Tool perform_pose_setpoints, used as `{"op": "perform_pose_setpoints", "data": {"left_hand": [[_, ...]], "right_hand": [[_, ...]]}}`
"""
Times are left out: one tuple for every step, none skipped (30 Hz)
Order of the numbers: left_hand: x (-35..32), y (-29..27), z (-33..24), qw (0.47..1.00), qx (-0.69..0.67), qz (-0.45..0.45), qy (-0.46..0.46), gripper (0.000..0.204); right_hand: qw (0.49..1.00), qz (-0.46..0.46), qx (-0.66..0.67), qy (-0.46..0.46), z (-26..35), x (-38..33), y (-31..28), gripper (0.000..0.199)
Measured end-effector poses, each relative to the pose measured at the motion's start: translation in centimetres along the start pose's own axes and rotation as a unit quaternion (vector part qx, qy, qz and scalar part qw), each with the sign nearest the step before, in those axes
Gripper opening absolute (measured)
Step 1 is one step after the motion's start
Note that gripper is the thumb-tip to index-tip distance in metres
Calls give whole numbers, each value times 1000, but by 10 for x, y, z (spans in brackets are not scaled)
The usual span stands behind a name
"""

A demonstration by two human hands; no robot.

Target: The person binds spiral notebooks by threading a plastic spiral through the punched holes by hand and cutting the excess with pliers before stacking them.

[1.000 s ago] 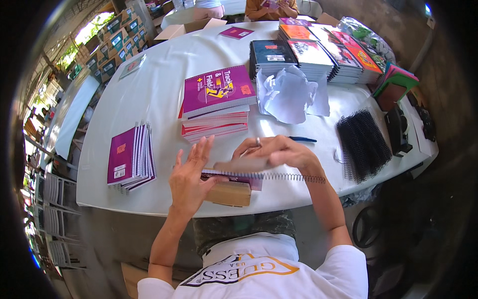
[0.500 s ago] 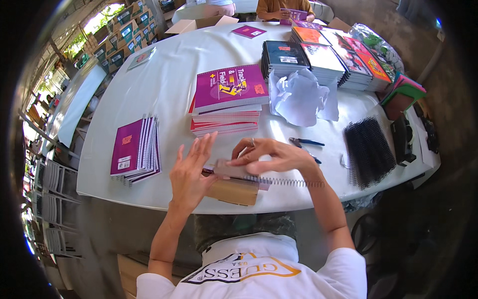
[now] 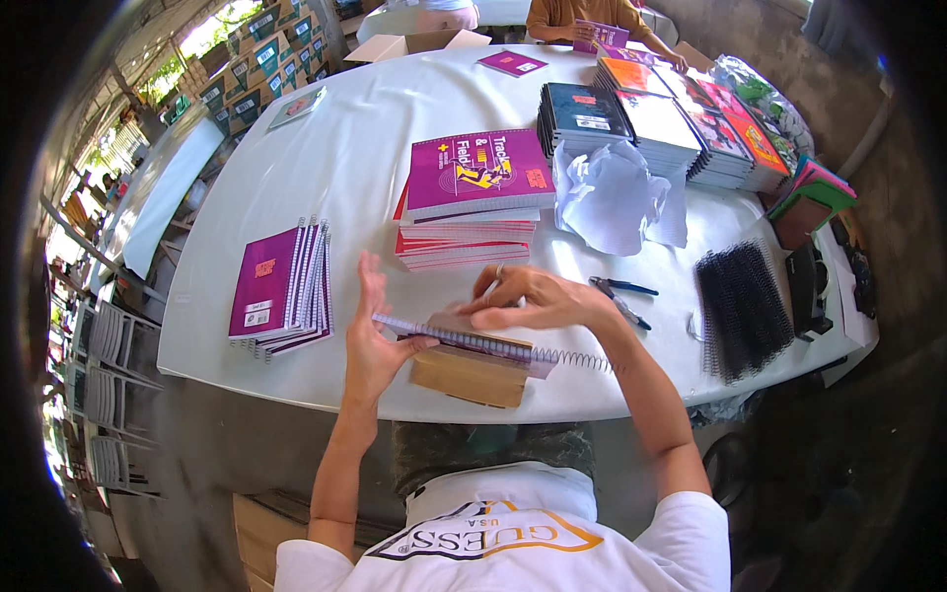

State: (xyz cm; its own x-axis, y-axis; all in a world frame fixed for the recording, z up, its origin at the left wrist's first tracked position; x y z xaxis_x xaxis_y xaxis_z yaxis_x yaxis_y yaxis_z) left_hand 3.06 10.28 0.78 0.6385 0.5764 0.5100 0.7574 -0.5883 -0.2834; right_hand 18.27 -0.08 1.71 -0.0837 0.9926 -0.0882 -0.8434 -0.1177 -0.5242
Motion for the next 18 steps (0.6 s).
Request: {"op": "perform_pose_setpoints", "data": {"left_hand": [[-2, 5, 14, 996, -79, 5, -34, 114], [-4, 9, 25, 985, -158, 10, -67, 112], [-5, 10, 28, 981, -178, 12, -78, 109], [-6, 11, 32, 976, -197, 14, -88, 106], [-7, 13, 34, 971, -217, 16, -98, 103], [-8, 11, 36, 968, -230, 10, -104, 100], [-9, 10, 39, 964, -244, 4, -109, 97], [-10, 8, 42, 960, -257, -2, -115, 94], [-10, 9, 43, 959, -259, -5, -113, 91], [-12, 9, 45, 959, -261, -8, -111, 89], [-12, 9, 46, 959, -262, -11, -109, 87], [-12, 8, 46, 960, -259, -9, -102, 87], [-12, 7, 46, 962, -257, -8, -95, 86], [-13, 6, 46, 963, -254, -7, -88, 85], [-13, 7, 48, 962, -260, -6, -90, 84], [-14, 8, 50, 960, -266, -6, -91, 84], [-13, 8, 51, 958, -271, -6, -92, 83], [-15, 7, 51, 957, -276, -10, -95, 82]], "right_hand": [[998, -30, -62, -5, -8, 8, -6, 53], [996, -39, 51, -63, -4, 3, -10, 48], [979, -41, 164, -118, 4, -5, -14, 44], [945, -42, 275, -171, 11, -11, -20, 40], [944, -3, 269, -189, 17, -10, -15, 44], [978, -13, 165, -127, 15, -1, -10, 45], [996, -24, 58, -64, 10, 8, -10, 47], [998, -34, -50, 1, 2, 14, -10, 50], [999, -44, -5, -12, 0, 14, -14, 50], [995, -40, 70, -63, 7, 11, -14, 50], [982, -35, 144, -114, 15, 5, -14, 49], [960, -29, 226, -166, 22, 2, -13, 49], [990, -16, 97, -106, 18, 9, -3, 50], [995, -20, 70, -66, 11, 15, -2, 50], [999, -27, 36, -23, 5, 18, -6, 51], [999, -34, 2, 20, -1, 20, -10, 52], [999, -29, 20, -5, 5, 19, -10, 52], [998, -19, 43, -31, 10, 18, -6, 52]]}}
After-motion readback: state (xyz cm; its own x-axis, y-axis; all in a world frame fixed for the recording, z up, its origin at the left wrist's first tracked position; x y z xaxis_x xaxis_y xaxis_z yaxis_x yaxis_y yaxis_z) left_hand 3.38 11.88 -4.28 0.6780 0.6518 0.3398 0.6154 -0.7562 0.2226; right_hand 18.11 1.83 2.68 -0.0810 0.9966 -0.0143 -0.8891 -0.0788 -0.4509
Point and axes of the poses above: each hand's wrist, its own x-axis towards the middle knuckle, its own y-axis out of the palm, z = x × y, the point moved 9 cm from there along x, towards the middle knuckle, and after that the axes turned 6 degrees about y, right-handed, at the moved point
